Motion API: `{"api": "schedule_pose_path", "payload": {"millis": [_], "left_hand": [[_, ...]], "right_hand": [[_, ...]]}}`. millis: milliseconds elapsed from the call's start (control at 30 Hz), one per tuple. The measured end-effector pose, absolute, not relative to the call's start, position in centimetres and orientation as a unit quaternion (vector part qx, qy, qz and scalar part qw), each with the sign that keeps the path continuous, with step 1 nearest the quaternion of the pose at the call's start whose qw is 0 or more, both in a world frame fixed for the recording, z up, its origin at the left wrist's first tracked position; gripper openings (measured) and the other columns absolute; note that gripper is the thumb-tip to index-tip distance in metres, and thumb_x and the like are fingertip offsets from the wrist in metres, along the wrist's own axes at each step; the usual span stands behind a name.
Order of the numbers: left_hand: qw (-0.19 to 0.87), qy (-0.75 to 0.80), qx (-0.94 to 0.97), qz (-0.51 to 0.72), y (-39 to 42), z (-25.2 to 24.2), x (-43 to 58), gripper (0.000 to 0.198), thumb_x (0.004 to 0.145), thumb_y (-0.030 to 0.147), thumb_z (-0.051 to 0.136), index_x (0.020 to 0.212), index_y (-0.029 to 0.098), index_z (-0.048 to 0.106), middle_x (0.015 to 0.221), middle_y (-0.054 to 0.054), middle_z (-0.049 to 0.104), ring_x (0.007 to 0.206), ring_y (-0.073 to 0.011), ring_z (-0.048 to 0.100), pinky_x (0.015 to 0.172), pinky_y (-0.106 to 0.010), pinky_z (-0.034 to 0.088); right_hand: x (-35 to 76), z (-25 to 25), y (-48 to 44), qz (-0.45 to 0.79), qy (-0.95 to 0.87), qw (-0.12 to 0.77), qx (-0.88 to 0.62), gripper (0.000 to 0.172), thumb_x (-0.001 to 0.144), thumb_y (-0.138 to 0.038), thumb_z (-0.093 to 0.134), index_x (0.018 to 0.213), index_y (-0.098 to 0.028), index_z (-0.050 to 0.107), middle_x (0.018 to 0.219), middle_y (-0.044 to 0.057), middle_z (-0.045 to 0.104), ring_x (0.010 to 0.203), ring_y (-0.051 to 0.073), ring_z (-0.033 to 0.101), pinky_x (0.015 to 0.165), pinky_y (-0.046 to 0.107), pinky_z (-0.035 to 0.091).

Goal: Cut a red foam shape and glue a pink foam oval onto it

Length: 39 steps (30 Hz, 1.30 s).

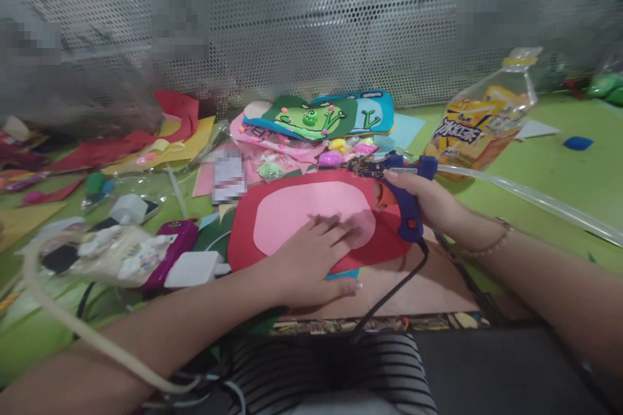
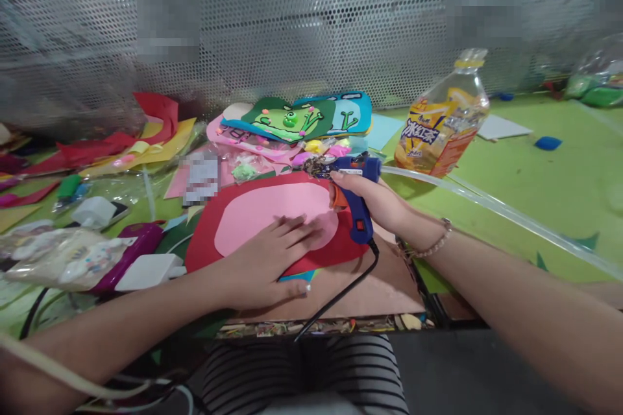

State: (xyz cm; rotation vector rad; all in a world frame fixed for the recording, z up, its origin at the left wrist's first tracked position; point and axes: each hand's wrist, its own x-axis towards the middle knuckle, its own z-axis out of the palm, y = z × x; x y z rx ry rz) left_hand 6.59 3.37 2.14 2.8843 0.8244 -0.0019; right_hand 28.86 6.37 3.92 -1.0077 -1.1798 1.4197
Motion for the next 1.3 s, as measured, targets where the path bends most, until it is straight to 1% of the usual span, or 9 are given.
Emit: {"api": "schedule_pose_path", "payload": {"millis": [133, 300, 400, 467, 600, 867, 1000, 1167, 1300], "left_hand": [[0.053, 0.267, 0.962, 0.008, 3.4, 2.4, 6.7, 0.073, 0.085, 0.062, 0.039, 0.142, 0.018, 0.026, 0.147, -0.011, 0.030, 0.136, -0.0292, 0.020, 0.108, -0.046, 0.015], [0.002, 0.264, 0.965, 0.008, 3.9, 3.4, 8.3, 0.062, 0.087, 0.059, 0.036, 0.127, 0.013, 0.047, 0.131, -0.014, 0.050, 0.118, -0.0300, 0.043, 0.098, -0.044, 0.031], [-0.026, 0.276, 0.961, 0.000, 3.9, 3.7, 9.5, 0.061, 0.087, 0.060, 0.034, 0.123, 0.013, 0.052, 0.126, -0.015, 0.052, 0.107, -0.0316, 0.049, 0.089, -0.045, 0.037], [-0.031, 0.283, 0.958, 0.005, 3.9, 3.5, 10.0, 0.068, 0.086, 0.063, 0.032, 0.131, 0.015, 0.044, 0.132, -0.016, 0.046, 0.112, -0.0335, 0.045, 0.092, -0.048, 0.035], [-0.003, 0.278, 0.960, -0.010, 4.2, 2.5, 10.1, 0.075, 0.088, 0.065, 0.019, 0.142, 0.014, 0.025, 0.149, -0.015, 0.023, 0.134, -0.0340, 0.021, 0.104, -0.053, 0.017], [0.030, 0.304, 0.952, -0.020, 6.0, 2.2, 10.1, 0.072, 0.090, 0.059, 0.024, 0.145, 0.014, 0.012, 0.152, -0.016, 0.005, 0.139, -0.0338, 0.003, 0.105, -0.057, 0.013], [0.015, 0.290, 0.957, -0.017, 5.9, 2.3, 10.1, 0.072, 0.088, 0.062, 0.029, 0.143, 0.016, 0.021, 0.151, -0.016, 0.015, 0.137, -0.0356, 0.011, 0.103, -0.059, 0.016], [0.020, 0.322, 0.945, 0.047, 5.6, 2.0, 10.3, 0.059, 0.089, 0.051, 0.039, 0.133, 0.011, 0.040, 0.141, -0.016, 0.039, 0.128, -0.0297, 0.036, 0.104, -0.046, 0.030], [0.016, 0.340, 0.936, 0.093, 5.6, 1.8, 10.3, 0.046, 0.088, 0.040, 0.046, 0.116, 0.004, 0.055, 0.127, -0.020, 0.052, 0.121, -0.0296, 0.046, 0.102, -0.041, 0.034]], "right_hand": [[28.6, 3.6, 6.8, 0.584, -0.481, 0.508, -0.411, 0.022, 0.069, -0.042, 0.067, 0.065, -0.020, 0.065, 0.061, 0.000, 0.066, 0.055, 0.015, 0.060, 0.059, 0.027, 0.052], [28.7, 3.8, 7.1, 0.554, -0.477, 0.557, -0.395, 0.024, 0.069, -0.043, 0.065, 0.067, -0.019, 0.063, 0.061, -0.001, 0.064, 0.054, 0.013, 0.058, 0.056, 0.023, 0.050], [28.9, 4.0, 7.1, 0.539, -0.468, 0.589, -0.378, 0.025, 0.069, -0.043, 0.064, 0.069, -0.018, 0.063, 0.059, -0.001, 0.061, 0.054, 0.012, 0.056, 0.052, 0.021, 0.048], [29.1, 4.2, 7.1, 0.545, -0.458, 0.590, -0.381, 0.027, 0.068, -0.044, 0.063, 0.068, -0.018, 0.062, 0.057, -0.001, 0.060, 0.051, 0.011, 0.054, 0.049, 0.021, 0.046], [29.2, 4.5, 6.9, 0.548, -0.460, 0.578, -0.392, 0.030, 0.067, -0.047, 0.063, 0.063, -0.018, 0.059, 0.055, -0.001, 0.059, 0.048, 0.010, 0.052, 0.047, 0.021, 0.045], [29.2, 4.3, 7.0, 0.554, -0.483, 0.550, -0.396, 0.031, 0.070, -0.048, 0.062, 0.061, -0.018, 0.062, 0.053, 0.000, 0.061, 0.043, 0.010, 0.052, 0.043, 0.022, 0.044], [29.4, 4.1, 7.2, 0.557, -0.492, 0.547, -0.385, 0.034, 0.071, -0.049, 0.062, 0.058, -0.017, 0.061, 0.052, 0.000, 0.061, 0.043, 0.010, 0.051, 0.042, 0.021, 0.043], [29.4, 4.0, 7.1, 0.569, -0.488, 0.530, -0.396, 0.034, 0.072, -0.049, 0.062, 0.060, -0.017, 0.063, 0.052, 0.000, 0.062, 0.044, 0.010, 0.052, 0.043, 0.021, 0.043], [29.4, 4.3, 6.9, 0.560, -0.491, 0.535, -0.398, 0.031, 0.071, -0.047, 0.063, 0.061, -0.017, 0.063, 0.055, 0.000, 0.062, 0.046, 0.010, 0.053, 0.045, 0.022, 0.043]]}}
